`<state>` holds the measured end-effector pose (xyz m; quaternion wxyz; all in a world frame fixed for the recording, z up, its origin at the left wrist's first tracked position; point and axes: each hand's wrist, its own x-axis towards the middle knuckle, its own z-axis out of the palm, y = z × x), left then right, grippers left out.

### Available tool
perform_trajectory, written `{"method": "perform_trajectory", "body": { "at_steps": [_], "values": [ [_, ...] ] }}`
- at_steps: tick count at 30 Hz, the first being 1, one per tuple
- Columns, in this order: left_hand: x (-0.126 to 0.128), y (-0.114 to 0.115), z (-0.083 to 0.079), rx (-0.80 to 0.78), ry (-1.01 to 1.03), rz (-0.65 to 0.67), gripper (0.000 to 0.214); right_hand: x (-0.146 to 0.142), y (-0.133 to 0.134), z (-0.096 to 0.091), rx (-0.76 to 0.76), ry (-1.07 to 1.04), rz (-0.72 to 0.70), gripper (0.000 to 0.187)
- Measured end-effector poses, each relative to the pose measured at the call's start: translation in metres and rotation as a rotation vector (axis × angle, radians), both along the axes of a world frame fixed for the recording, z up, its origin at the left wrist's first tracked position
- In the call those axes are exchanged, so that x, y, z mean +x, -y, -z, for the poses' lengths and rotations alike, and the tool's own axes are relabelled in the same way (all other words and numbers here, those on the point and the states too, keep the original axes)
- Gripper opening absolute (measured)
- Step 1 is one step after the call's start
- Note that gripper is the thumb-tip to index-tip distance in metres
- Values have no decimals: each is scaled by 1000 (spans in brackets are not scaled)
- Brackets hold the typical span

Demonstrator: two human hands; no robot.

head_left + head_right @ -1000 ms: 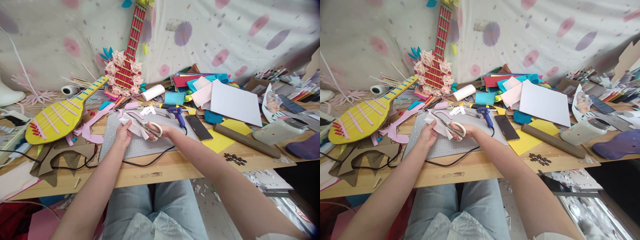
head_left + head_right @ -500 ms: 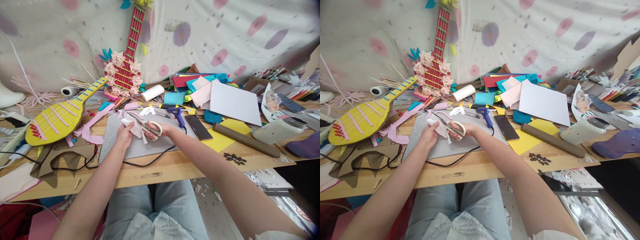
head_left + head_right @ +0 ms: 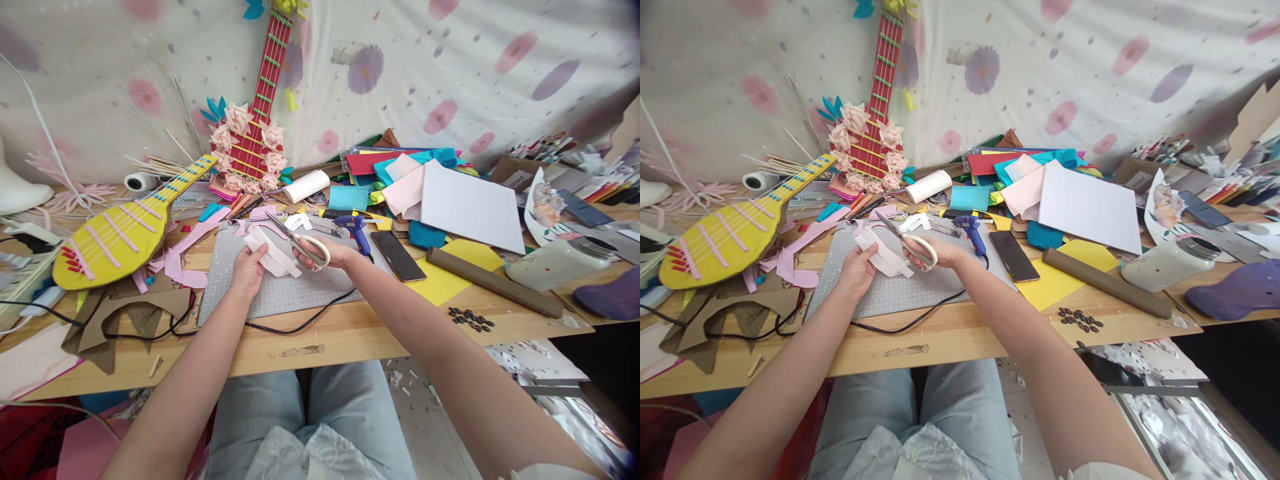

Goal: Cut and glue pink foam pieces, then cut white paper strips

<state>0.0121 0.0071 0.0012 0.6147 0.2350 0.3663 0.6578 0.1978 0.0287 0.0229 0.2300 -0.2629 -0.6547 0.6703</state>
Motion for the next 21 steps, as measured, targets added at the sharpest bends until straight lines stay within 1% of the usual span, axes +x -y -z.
{"method": "perform_trajectory", "body": {
  "at_steps": [2,4,6,8,11,13,15,17,19,21],
  "values": [
    [0,-1,1,10,-46,-28,26,7,-1,-2,121,160,163,44],
    [2,-1,3,22,-116,-58,30,10,0,2,217,288,328,43],
    [4,-1,5,47,-190,-82,35,9,1,10,274,330,446,45],
    [8,-1,7,68,-255,-96,38,2,4,18,291,304,491,45],
    [13,0,8,72,-331,-95,40,-13,7,25,235,192,513,45],
    [15,1,8,76,-360,-87,42,-22,8,25,146,90,535,47],
    [16,1,7,76,-364,-61,42,-29,8,24,56,15,590,49],
    [17,2,7,71,-342,-19,39,-31,7,22,6,-16,646,51],
    [18,3,7,68,-315,9,35,-29,8,20,-8,-24,672,49],
    [18,3,6,58,-321,0,28,-25,8,19,-21,-37,689,48]
  ]
}}
